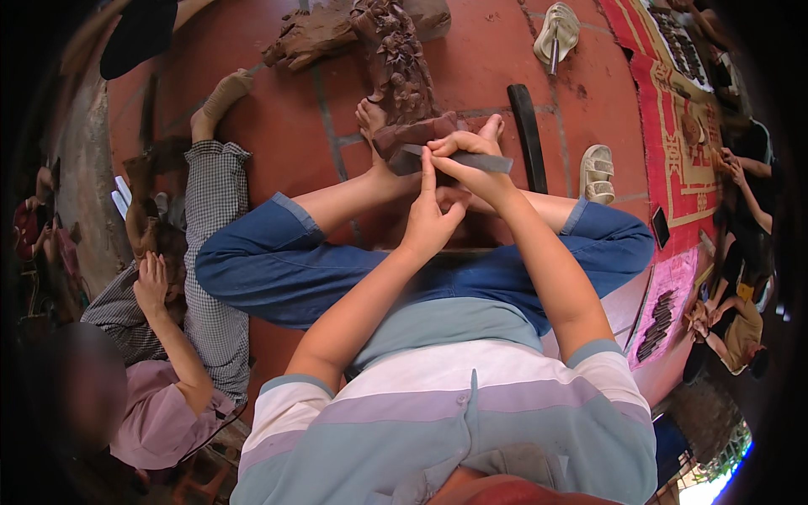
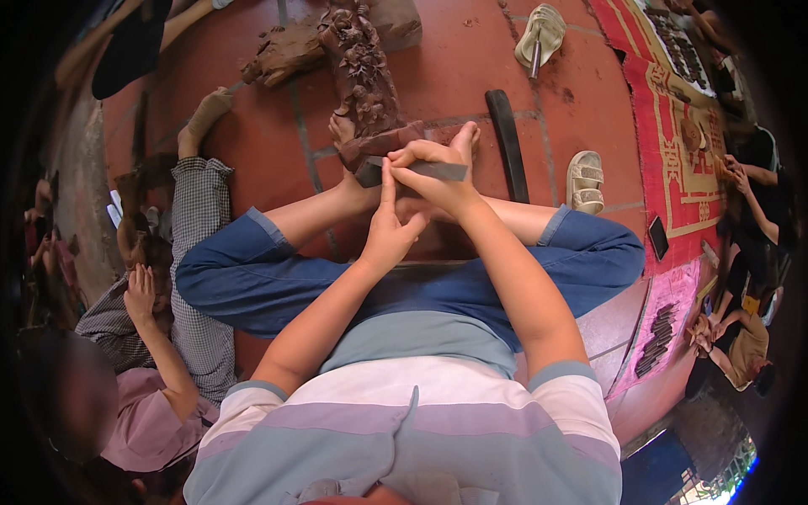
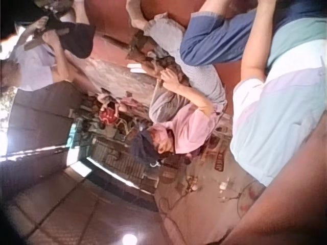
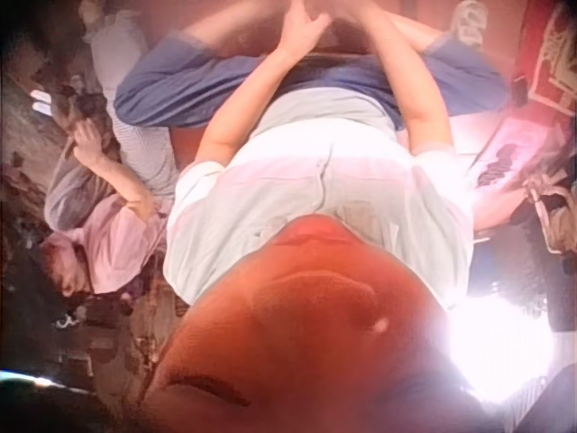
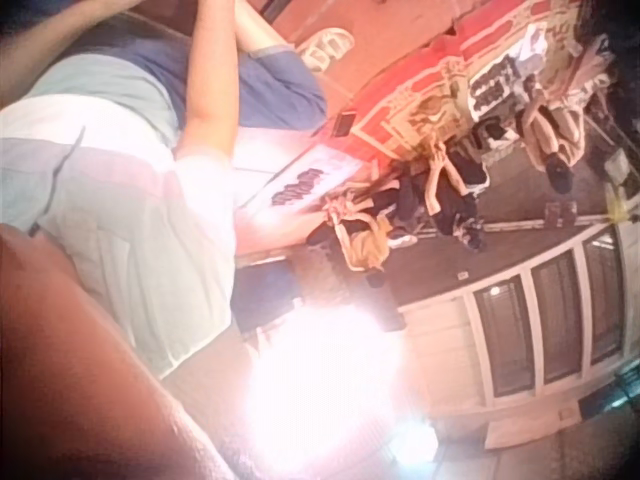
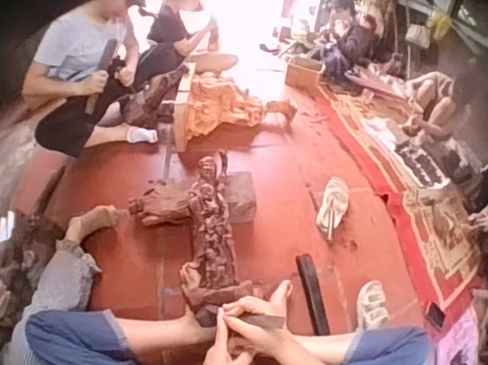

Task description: The person sits cross-legged on the floor and carves a wooden sculpture using a chisel. They hold the wood steady with one hand while using the other to chip away material, occasionally rotating the piece to access different angles.

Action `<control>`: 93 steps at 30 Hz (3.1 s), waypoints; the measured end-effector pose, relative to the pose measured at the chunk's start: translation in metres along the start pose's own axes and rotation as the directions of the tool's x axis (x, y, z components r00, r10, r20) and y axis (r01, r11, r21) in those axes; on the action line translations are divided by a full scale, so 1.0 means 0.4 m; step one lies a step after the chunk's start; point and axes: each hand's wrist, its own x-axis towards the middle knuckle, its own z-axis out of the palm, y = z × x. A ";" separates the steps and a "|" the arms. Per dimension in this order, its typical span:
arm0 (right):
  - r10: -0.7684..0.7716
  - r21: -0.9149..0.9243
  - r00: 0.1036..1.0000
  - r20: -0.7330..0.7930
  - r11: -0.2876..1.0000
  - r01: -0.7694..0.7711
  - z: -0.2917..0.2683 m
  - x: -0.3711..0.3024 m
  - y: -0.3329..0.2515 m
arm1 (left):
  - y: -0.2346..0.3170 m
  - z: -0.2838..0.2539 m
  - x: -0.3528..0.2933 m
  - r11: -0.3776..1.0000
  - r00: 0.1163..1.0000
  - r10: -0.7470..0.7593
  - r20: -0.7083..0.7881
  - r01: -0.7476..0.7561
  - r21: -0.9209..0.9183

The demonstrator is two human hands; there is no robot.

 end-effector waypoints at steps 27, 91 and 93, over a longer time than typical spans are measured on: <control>0.155 0.154 0.983 -0.098 0.978 -0.139 0.020 -0.013 -0.043 | -0.023 -0.032 -0.013 0.999 0.997 0.008 0.071 -0.011 0.039; 0.145 0.148 0.988 -0.051 0.980 -0.136 0.014 -0.032 -0.003 | -0.018 -0.046 -0.012 0.986 0.988 -0.079 0.136 0.057 0.157; 0.146 0.071 0.989 -0.019 0.987 -0.144 0.001 -0.007 -0.034 | -0.017 -0.048 -0.007 0.992 0.990 -0.066 0.121 0.052 0.117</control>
